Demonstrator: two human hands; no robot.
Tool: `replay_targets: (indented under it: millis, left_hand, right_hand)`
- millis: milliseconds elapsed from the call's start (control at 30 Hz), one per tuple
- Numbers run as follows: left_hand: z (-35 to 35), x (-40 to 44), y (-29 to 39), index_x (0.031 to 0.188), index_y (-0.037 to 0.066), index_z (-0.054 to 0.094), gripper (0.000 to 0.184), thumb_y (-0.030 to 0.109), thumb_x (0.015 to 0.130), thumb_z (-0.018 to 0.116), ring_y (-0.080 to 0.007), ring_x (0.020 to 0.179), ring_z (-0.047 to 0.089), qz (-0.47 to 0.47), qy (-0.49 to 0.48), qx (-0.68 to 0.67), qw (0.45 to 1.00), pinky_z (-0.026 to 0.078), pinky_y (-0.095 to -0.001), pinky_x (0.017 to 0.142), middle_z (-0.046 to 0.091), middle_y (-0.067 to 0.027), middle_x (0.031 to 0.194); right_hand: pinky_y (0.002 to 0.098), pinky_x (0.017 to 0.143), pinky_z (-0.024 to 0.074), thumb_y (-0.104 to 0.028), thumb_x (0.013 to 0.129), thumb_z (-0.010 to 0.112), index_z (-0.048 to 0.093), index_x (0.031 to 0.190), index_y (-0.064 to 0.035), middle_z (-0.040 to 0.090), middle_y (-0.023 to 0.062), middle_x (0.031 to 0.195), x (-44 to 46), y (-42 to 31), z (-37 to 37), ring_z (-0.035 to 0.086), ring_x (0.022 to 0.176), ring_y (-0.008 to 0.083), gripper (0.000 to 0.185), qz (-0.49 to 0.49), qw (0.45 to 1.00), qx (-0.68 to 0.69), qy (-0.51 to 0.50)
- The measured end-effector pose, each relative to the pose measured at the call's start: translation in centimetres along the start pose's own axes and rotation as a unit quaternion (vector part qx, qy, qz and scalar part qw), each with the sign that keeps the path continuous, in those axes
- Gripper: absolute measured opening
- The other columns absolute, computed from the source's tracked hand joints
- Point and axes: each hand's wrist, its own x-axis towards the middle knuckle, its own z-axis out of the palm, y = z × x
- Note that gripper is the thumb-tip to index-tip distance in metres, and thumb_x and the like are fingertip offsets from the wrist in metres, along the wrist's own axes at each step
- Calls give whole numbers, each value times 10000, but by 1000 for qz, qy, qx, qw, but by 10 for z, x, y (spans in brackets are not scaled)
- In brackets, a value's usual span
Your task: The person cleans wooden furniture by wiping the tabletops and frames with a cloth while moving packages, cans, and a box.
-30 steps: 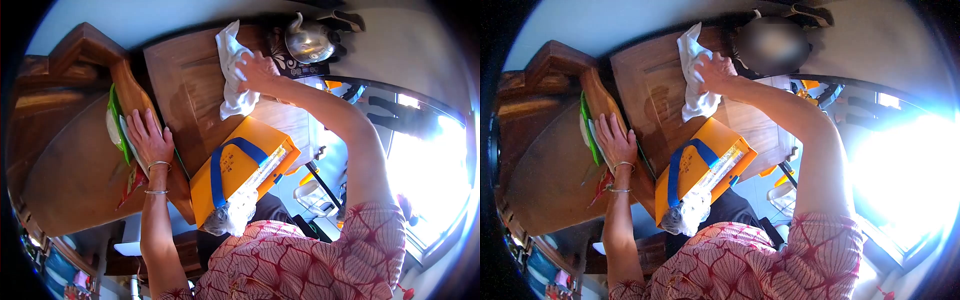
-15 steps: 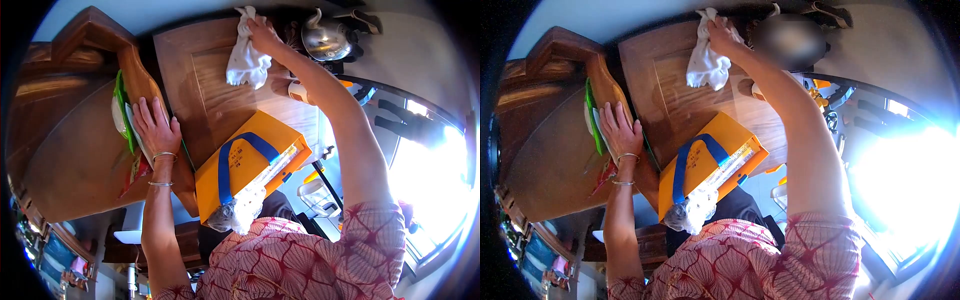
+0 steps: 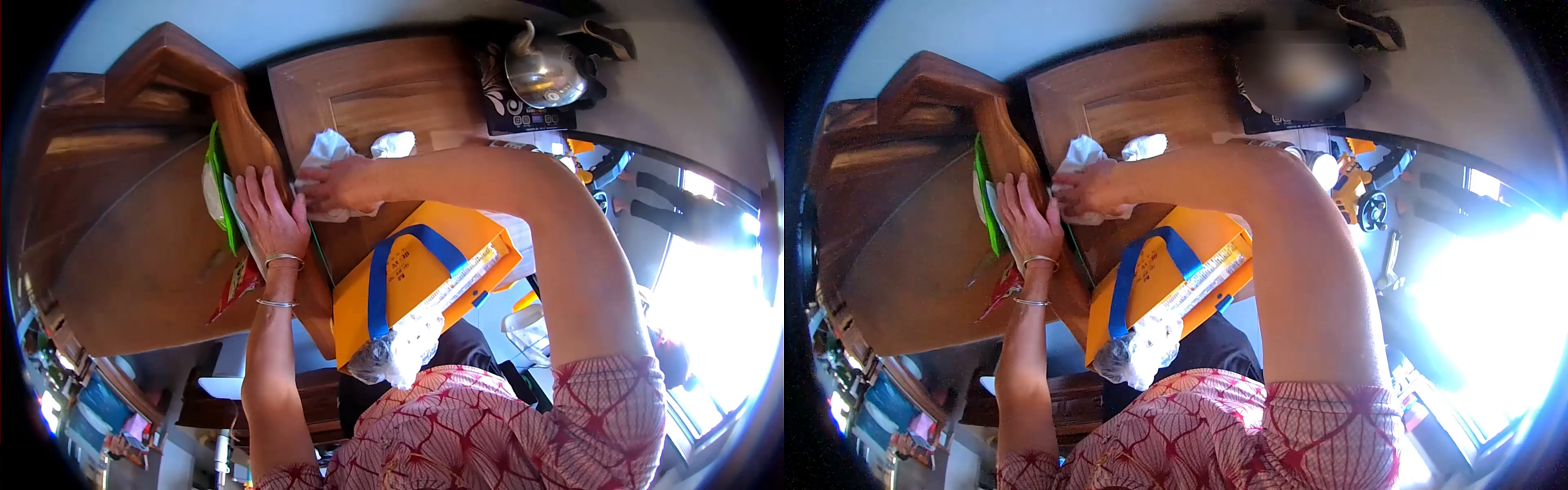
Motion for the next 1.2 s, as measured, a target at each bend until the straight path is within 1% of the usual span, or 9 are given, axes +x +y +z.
replay_targets:
  millis: [100,267,433,500,567,700,800,1067,1200]
  left_hand:
    - [-2,2,2,1307,49,387,604,317,801,579,-401,1305,239,6,-10,21,1000,205,-519,1059,297,-198,1393]
    - [-2,1,3,1295,48,401,595,305,791,586,-408,1297,247,13,-14,35,999,210,-515,1059,299,-204,1386]
    - [-2,1,1,1292,49,403,597,288,780,596,-408,1289,257,31,-6,39,999,211,-514,1061,298,-200,1385]
    - [-2,1,1,1292,49,403,600,273,771,602,-405,1287,261,36,0,44,998,210,-512,1064,298,-197,1385]
    - [-1,1,2,1292,52,405,602,264,766,604,-407,1283,263,37,6,37,999,212,-514,1063,305,-197,1381]
    - [3,-2,0,1299,57,401,611,262,765,614,-414,1278,264,32,10,37,999,214,-515,1057,305,-204,1384]
    - [8,-2,-6,1311,70,395,624,278,768,623,-417,1283,256,62,18,43,997,210,-514,1058,306,-213,1386]
    - [-130,-25,69,1308,76,420,488,236,871,565,-382,1318,269,88,-223,-245,939,264,-425,1062,266,-250,1417]
    - [-200,-78,128,1333,82,398,769,603,788,546,-468,1313,200,184,-296,-236,907,203,-535,1053,226,-266,1421]
  right_hand:
    - [396,823,512,-115,769,576,514,1251,-207,421,65,1355,5,27,5,360,1277,313,495,-80,997,-3,19]
    - [377,824,544,-65,806,530,398,1311,-229,278,40,1449,14,88,-26,301,1322,311,547,197,972,-125,35]
    - [530,1059,279,-287,807,618,307,1391,-186,196,94,1480,-34,142,-44,232,1334,389,669,443,895,-8,62]
    - [513,878,391,-351,801,556,592,1075,-119,460,130,1298,-68,164,10,406,1204,341,361,410,857,-170,263]
    - [539,1049,283,-332,824,609,243,1409,-128,183,131,1473,-94,133,-17,224,1330,407,720,576,810,-26,109]
    - [558,1043,257,-406,830,586,163,1422,-76,142,175,1472,-118,95,-28,199,1330,412,799,664,744,-22,70]
    - [515,1024,296,-543,807,537,113,1379,67,77,377,1410,-113,62,-34,239,1306,467,937,723,688,40,-38]
    - [462,1058,262,-551,820,505,77,1421,28,181,350,1413,-112,45,-6,277,1284,481,938,720,683,41,-114]
    - [508,1066,209,-541,853,462,236,1385,56,364,209,1394,-119,23,-33,306,1293,424,831,620,757,75,-190]
